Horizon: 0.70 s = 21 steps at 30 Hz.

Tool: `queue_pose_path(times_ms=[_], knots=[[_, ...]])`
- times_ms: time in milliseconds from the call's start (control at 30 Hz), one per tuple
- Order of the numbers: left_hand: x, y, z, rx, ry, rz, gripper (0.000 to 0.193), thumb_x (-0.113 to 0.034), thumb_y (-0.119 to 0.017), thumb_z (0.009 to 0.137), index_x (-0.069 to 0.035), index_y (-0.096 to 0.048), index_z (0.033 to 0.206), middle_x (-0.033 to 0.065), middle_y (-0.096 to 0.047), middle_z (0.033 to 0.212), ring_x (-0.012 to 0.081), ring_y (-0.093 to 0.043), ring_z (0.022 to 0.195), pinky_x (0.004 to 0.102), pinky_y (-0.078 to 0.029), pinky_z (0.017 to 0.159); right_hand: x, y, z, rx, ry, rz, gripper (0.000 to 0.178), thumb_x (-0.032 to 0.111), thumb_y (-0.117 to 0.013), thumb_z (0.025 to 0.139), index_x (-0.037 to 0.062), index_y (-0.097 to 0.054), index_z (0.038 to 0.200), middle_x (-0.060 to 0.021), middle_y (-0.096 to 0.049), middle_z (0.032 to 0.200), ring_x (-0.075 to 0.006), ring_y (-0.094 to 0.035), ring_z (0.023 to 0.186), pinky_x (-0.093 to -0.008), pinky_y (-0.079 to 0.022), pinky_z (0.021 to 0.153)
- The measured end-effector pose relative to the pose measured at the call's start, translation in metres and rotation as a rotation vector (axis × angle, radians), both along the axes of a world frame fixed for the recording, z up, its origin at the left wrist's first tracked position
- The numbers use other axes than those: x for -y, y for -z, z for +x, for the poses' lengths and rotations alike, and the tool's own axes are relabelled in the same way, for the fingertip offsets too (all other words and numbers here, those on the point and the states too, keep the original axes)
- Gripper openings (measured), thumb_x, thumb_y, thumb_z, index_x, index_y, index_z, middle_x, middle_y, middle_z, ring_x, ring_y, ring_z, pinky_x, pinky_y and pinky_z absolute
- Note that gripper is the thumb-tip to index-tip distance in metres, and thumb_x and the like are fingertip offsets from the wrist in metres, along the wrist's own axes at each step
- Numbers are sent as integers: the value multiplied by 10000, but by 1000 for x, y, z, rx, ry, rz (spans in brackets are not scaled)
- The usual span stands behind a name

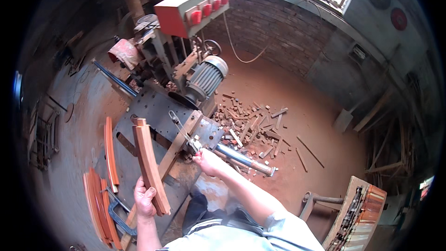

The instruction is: The person repeatedly feeds small wooden pieces into a stationary spindle sander to shape their edges. They use a clamp to hold the wood against the machine, then remove and set the finished pieces aside on a nearby table. The process is repeated for multiple pieces throughout the clip.

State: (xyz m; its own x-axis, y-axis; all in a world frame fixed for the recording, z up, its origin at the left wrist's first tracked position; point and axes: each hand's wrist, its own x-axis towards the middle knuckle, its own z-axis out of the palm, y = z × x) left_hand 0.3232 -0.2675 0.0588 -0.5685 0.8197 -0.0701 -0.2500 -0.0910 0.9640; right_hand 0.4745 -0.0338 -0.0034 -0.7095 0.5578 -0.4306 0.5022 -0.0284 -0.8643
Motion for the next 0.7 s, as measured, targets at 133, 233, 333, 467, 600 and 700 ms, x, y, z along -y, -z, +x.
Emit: queue_pose_path(times_ms=[133,233,333,467,600,700], knots=[[-34,-3,20,2,129,-44,607,-23,-670,881,46,-460,1447,95,-623,1317,168,-612,1178,323,-466,1046,7,-11,52,43,18,-196,304,337,-587,991,33,-571,980,-83,-635,819,-210,-619,798,-387,-507,751],[-62,1,30,-15,229,-86,581,48,-626,883,45,-472,1444,88,-619,1328,159,-608,1190,313,-473,1037,8,-30,83,87,-5,-162,326,332,-583,985,8,-583,1012,-134,-645,862,-281,-648,864,-447,-515,797],[-99,12,69,-90,366,-68,562,99,-568,870,39,-498,1424,80,-630,1301,153,-624,1149,298,-500,995,24,-18,134,-60,179,379,437,350,-652,950,-35,-573,1140,-223,-649,984,-372,-644,969,-490,-505,856],[-119,7,142,-125,438,-149,481,63,-557,892,32,-515,1371,114,-657,1213,167,-659,1053,305,-536,926,32,-69,172,-474,335,278,586,312,-699,925,-64,-497,1326,-287,-624,1166,-415,-612,1125,-479,-492,965],[-135,17,221,-278,623,-153,500,-103,-674,964,-14,-467,1411,140,-603,1256,197,-616,1060,322,-516,927,65,-37,206,-590,877,377,721,340,-606,1006,-113,-310,1482,-343,-477,1401,-388,-482,1351,-425,-369,1138],[-146,12,273,-224,860,-196,610,-18,-652,966,-14,-377,1510,164,-583,1327,243,-613,1138,371,-517,970,72,-50,272,-718,1049,276,551,269,-596,1019,-39,-401,1431,-267,-537,1347,-356,-542,1277,-425,-432,1065]])
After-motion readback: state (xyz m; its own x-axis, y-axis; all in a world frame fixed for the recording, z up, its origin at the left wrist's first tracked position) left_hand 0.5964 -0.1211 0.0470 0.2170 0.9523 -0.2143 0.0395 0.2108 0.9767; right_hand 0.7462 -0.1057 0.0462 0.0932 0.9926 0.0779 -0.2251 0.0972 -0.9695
